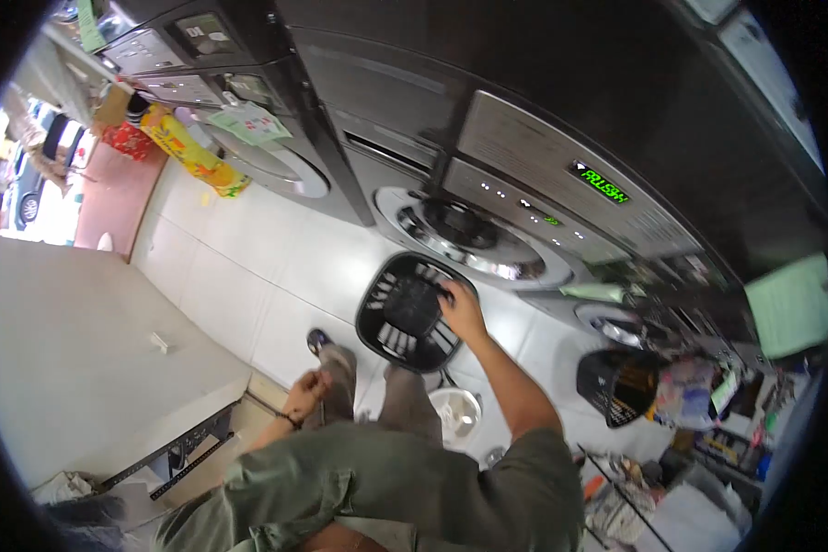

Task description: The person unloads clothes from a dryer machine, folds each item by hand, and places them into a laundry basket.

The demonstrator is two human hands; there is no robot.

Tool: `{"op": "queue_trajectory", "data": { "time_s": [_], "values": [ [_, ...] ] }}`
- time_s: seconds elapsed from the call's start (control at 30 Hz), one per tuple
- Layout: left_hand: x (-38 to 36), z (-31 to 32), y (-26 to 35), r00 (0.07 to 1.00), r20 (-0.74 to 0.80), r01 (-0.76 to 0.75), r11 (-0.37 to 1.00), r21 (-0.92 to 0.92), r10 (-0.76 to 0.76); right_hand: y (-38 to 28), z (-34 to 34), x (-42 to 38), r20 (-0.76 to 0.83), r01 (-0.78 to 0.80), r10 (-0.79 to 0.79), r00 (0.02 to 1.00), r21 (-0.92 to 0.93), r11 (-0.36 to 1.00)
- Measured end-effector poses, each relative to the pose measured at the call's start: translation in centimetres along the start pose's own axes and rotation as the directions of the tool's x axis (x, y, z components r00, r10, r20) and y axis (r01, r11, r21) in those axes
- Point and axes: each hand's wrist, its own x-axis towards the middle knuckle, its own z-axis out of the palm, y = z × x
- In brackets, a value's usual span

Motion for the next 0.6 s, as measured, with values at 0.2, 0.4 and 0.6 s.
{"op": "queue_trajectory", "data": {
  "time_s": [0.2, 0.4, 0.6],
  "values": [
    [-2.1, -4.6, -8.6, 0.965, -0.013, 0.262, 0.964, -0.046, -0.262, 21.9, 12.0, -11.0, 0.077, -0.982, 0.990, 0.116, 0.159, 0.103],
    [-5.2, -12.1, -20.3, 0.843, -0.157, 0.485, 0.853, -0.192, -0.515, 24.7, 20.5, -13.7, -0.166, -0.954, 0.986, -0.023, 0.298, 0.028],
    [-9.5, -20.5, -26.4, 0.673, -0.091, 0.655, 0.648, -0.389, -0.734, 7.3, 29.3, -5.5, 0.061, -0.915, 0.998, 0.003, 0.402, -0.022]
  ]
}}
